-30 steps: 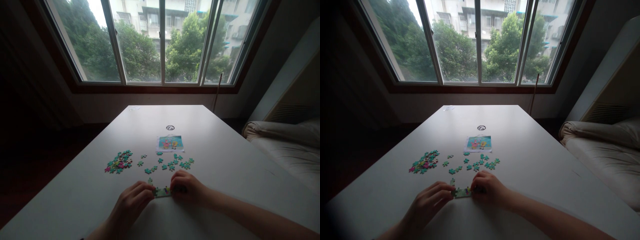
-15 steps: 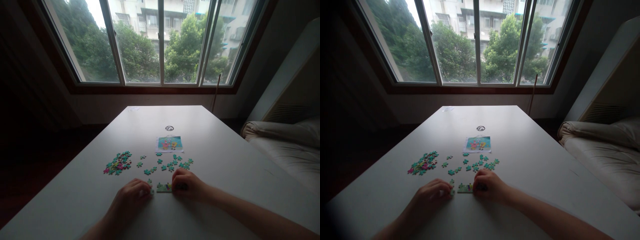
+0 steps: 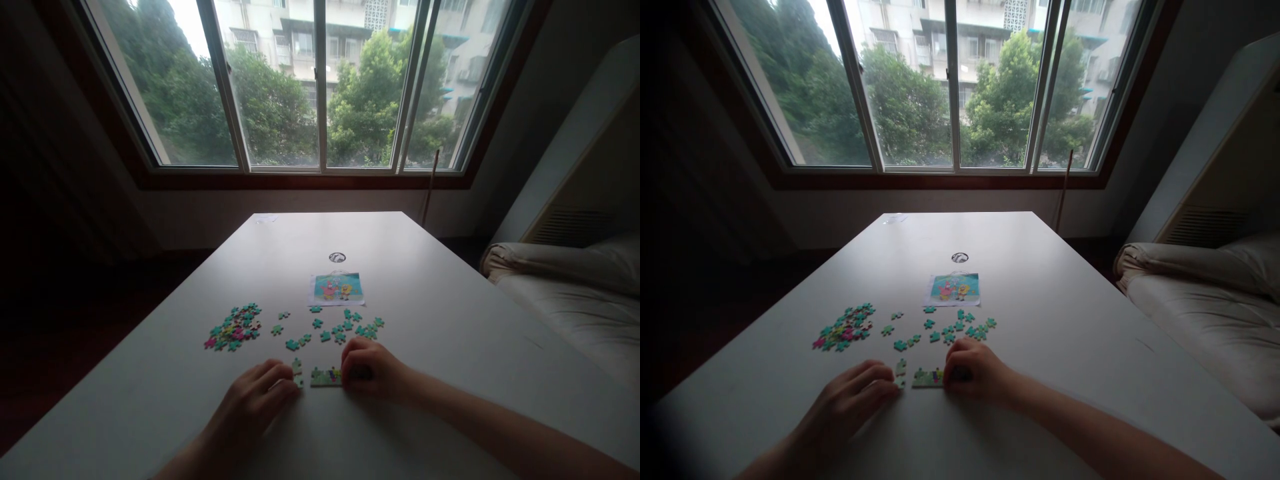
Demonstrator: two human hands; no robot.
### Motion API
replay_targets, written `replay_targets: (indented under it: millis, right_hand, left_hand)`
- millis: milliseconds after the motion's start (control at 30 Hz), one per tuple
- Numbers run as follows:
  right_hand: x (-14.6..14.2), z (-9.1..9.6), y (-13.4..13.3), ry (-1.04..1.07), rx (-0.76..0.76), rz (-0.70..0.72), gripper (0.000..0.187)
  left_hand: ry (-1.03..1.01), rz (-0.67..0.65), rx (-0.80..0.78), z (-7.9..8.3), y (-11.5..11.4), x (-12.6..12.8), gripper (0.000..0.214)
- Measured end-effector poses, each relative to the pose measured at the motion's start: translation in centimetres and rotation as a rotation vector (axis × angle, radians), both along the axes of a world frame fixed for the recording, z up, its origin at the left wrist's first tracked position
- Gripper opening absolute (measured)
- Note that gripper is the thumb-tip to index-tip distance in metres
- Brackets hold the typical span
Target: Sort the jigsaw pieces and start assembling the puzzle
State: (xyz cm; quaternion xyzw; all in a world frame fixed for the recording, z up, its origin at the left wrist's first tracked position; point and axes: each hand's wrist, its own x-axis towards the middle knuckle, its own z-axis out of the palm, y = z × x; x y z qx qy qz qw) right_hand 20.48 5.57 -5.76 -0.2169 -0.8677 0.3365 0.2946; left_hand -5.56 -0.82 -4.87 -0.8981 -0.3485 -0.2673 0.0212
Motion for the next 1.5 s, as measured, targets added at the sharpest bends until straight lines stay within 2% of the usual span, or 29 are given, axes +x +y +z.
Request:
replay_targets:
  millis: [300,533,667,867,1000,1333,1500]
  right_hand:
    - [0.0,0.2,-0.2,-0.011,-0.019,-0.009,0.006]
    - [0.0,0.3,-0.2,0.002,-0.026,-0.009,0.007]
    - [0.0,0.2,-0.1,0.002,-0.027,-0.005,0.006]
    - [0.0,-0.1,0.0,-0.001,-0.028,-0.005,0.008]
    - [0.1,-0.2,0.0,-0.003,-0.025,-0.004,0.006]
    - [0.0,0.0,-0.1,-0.024,-0.027,-0.014,0.005]
    - [0.1,0.2,-0.1,-0.023,-0.022,-0.004,0.008]
  left_hand:
    - [0.128,-0.123,0.286,1.3,-0.8,0.5,0.026]
    - [0.156,-0.158,0.381,1.8,-1.8,0.5,0.029]
    - [0.102,-0.172,0.319,1.8,-1.3,0.7,0.028]
    - [0.058,-0.149,-0.019,0.6,-0.3,-0.1,0.025]
    - [0.038,-0.148,-0.121,0.3,0.1,-0.4,0.022]
    - [-0.011,-0.114,-0.081,0.8,-0.2,0.6,0.019]
    - [-0.081,0.001,0.027,0.5,-0.2,0.5,0.017]
